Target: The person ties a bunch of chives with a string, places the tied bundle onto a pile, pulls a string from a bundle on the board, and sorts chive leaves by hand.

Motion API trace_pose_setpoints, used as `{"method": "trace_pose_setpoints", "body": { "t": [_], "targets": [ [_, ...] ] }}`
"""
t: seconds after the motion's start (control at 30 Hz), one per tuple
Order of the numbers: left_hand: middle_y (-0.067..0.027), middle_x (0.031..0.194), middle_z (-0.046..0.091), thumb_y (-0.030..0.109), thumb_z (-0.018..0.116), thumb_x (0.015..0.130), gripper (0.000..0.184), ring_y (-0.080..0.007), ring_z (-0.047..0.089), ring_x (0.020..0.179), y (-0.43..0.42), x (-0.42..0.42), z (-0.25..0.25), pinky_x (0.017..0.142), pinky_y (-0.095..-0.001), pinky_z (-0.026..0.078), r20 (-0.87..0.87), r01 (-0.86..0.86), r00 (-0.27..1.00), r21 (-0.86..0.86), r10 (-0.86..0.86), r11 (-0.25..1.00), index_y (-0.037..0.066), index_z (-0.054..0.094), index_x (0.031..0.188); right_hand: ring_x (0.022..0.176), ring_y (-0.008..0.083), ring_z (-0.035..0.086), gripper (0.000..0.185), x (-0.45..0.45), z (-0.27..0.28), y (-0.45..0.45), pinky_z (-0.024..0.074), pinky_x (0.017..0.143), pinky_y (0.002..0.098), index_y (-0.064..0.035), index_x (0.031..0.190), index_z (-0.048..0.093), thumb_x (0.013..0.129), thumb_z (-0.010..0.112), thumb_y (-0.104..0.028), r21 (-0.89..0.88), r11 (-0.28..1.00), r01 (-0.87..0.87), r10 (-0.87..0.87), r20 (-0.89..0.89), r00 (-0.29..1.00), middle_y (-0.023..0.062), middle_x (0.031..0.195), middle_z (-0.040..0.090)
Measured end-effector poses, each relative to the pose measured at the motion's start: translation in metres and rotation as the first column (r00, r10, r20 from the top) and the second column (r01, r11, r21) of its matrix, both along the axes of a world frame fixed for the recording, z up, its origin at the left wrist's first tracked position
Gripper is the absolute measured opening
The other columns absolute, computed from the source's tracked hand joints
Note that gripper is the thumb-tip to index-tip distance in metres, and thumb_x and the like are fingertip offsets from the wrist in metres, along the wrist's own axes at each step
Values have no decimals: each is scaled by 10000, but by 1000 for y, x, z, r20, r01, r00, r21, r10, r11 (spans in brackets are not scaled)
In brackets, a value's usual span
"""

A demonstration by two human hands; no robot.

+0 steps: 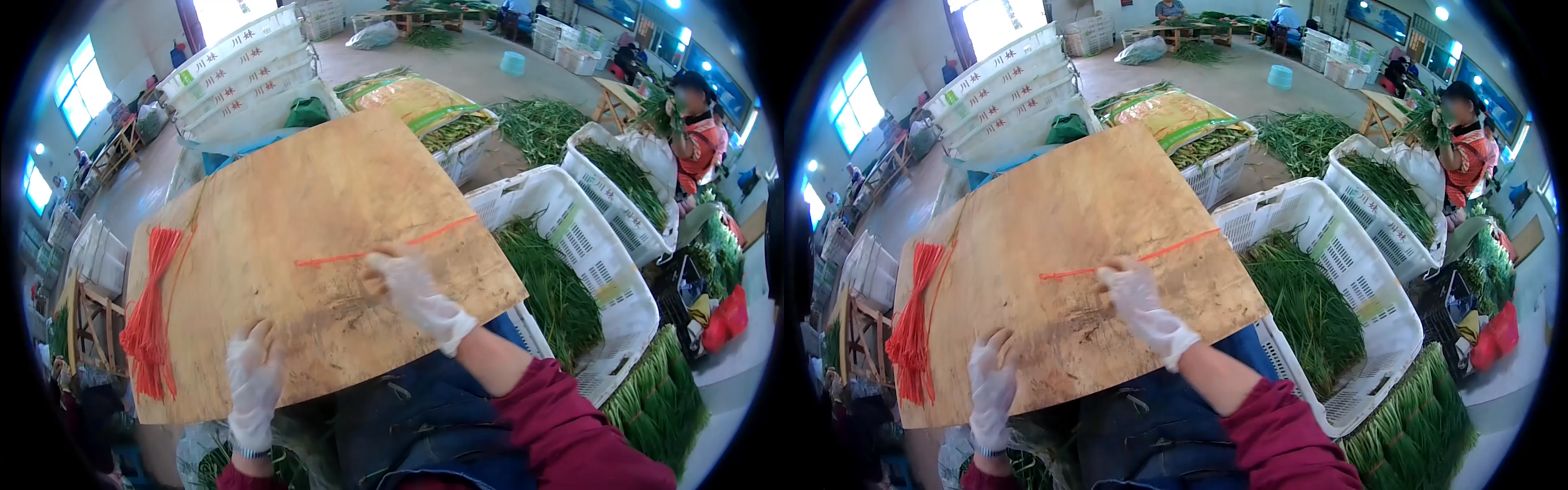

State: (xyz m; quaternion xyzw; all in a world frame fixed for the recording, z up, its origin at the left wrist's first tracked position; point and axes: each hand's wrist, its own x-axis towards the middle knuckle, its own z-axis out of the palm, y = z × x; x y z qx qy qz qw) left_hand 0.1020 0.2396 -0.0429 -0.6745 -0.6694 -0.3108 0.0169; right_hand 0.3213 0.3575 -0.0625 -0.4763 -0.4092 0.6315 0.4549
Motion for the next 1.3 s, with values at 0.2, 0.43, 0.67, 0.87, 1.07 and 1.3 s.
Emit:
{"method": "trace_pose_setpoints", "body": {
  "t": [0.2, 0.43, 0.67, 0.87, 1.07, 1.3],
  "targets": [
    [-150, 959, 589, 79, 618, 726, 224, -331, 546, 910, 99, 49, -34, 812, -411, 419, -128, 180, 977, 78, -169, 981, 30, 609, 945, 785, 314, 625, 224, 62, -45, 53, 480, 696, 360, 7, 904, 643, 757, 580, -150, 584, 812, 24, -377, 492, 785, 199, 820, 643],
    [-134, 869, 586, 116, 618, 731, 123, -316, 547, 881, 165, 82, -63, 825, -408, 401, -280, 143, 950, -11, -140, 990, 50, 601, 833, 842, 336, 612, 272, 88, -65, 84, 475, 751, 378, 2, 939, 641, 729, 580, -160, 505, 860, 78, -369, 507, 779, 216, 851, 636],
    [-102, 850, 584, 110, 620, 723, 88, -294, 549, 869, 170, 94, -64, 819, -417, 391, -338, 163, 929, 10, -150, 987, 71, 582, 792, 657, 119, 559, 315, 121, -49, 84, 451, 588, 262, 12, 1049, 621, 788, 593, -162, 331, 933, 140, -291, 468, 834, 60, 778, 629],
    [-161, 947, 599, 52, 597, 754, 169, -330, 547, 930, 137, 109, -49, 830, -410, 408, -256, 185, 958, 205, -129, 961, 25, 604, 921, 744, 131, 610, 273, 227, 9, 27, 476, 612, 263, 18, 1027, 621, 815, 581, -149, 312, 888, 339, -377, 70, 924, 70, 849, 648],
    [-155, 852, 631, -35, 601, 748, 216, -315, 607, 807, 40, 207, -27, 726, -388, 476, -74, 510, 857, -30, -510, 860, 3, 620, 960, 739, 168, 630, 312, 410, -69, -52, 469, 570, 252, 47, 1087, 567, 845, 556, -149, 120, 699, 705, -715, 148, 683, 112, 901, 640],
    [-76, 700, 604, 10, 611, 741, 207, -237, 598, 590, 28, 301, -105, 531, -328, 481, 409, 764, 643, -273, -648, 585, 58, 645, 939, 613, 156, 596, 372, 483, -238, -159, 461, 480, 276, 69, 1090, 547, 785, 631, -127, -245, 535, 809, -636, 513, 576, 108, 803, 625]
  ]
}}
